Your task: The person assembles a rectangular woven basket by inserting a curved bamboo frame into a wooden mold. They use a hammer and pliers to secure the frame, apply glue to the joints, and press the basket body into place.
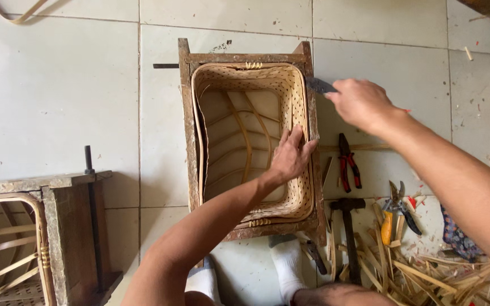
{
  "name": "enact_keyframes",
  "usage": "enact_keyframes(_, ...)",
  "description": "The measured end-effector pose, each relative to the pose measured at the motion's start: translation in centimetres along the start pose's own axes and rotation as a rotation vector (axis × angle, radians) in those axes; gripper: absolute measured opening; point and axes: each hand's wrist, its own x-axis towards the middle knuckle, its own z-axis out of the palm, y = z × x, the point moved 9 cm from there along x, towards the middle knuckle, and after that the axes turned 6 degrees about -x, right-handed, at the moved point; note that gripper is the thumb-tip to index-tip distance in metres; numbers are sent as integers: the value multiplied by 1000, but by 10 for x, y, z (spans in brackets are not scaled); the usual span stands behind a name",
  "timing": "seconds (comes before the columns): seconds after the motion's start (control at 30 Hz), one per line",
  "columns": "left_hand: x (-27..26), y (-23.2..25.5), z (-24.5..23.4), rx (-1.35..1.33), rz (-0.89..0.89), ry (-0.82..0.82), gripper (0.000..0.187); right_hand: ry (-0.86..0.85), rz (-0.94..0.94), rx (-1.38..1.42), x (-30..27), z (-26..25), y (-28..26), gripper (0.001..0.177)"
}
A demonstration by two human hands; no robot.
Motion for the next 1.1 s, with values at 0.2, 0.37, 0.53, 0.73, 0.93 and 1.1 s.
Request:
enact_keyframes(0.2, 4, 4, -3, 60, 20, -25, 30, 54, -71, -223, -21, 3, -26, 27)
enact_keyframes(0.37, -2, 0, 1, 22, -75, -144, 36, -138, 44, -3, -46, -7, -20, 35)
enact_keyframes(0.53, 5, -4, 11, 25, -44, -134, 37, -554, 293, 148, -84, -4, -10, 34)
enact_keyframes(0.73, 5, 23, -19, 61, 340, -62, 72, -709, 515, 486, -230, 69, 33, 27)
enact_keyframes(0.93, -132, -43, -3, 758, 27, -654, 57, -509, 396, 744, -293, 150, 20, 46)
enact_keyframes(1.1, -207, -16, -11, 1078, 829, -38, 67, -477, 201, 588, -283, 149, 7, 54)
